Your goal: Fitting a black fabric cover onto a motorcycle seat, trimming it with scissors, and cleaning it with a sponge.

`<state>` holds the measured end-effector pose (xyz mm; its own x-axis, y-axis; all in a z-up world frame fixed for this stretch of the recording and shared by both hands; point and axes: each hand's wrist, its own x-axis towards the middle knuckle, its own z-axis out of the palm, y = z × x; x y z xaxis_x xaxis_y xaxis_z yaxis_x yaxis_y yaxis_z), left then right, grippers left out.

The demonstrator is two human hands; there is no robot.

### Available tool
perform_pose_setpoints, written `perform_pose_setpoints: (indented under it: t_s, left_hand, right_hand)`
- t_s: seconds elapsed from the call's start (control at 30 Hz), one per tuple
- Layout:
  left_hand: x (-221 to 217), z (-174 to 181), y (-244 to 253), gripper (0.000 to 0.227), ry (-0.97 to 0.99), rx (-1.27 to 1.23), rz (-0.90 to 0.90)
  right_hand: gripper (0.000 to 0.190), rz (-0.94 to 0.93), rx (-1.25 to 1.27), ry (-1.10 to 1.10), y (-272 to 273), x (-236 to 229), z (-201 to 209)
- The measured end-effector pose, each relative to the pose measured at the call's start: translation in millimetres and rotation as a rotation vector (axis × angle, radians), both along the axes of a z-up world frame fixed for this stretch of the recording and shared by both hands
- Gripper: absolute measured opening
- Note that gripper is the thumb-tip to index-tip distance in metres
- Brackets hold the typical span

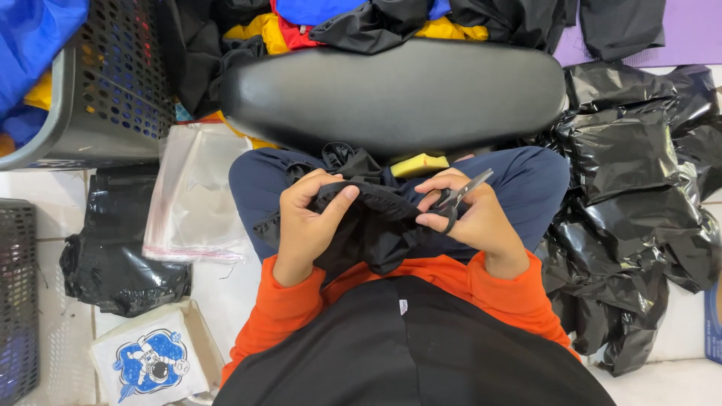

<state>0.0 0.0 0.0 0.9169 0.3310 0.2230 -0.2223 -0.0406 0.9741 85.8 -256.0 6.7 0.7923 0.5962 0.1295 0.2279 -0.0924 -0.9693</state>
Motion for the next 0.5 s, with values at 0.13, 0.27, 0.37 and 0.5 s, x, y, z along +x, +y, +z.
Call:
perform_pose_setpoints:
  t_s: [0.13,0.27,0.37,0.5]
  left_hand:
    - [-1,8,3,0.012,-0.003,-0.008,0.004]
    - [-3,8,4,0.017,-0.047,-0.043,-0.049]
    - [-3,5,4,0.018,-0.071,-0.064,-0.076]
    - [-4,4,8,0.019,-0.088,-0.063,-0.092]
  right_hand:
    - [0.036,-0.004,0.093,0.144,-11,5,-9]
    - [0.032,0.021,0.358,0.299,-18,14,-21]
    - [0.032,0.047,0.474,0.31,-24,20,-23]
    - [0.029,0.015,0.506,0.257,-33,27,-25]
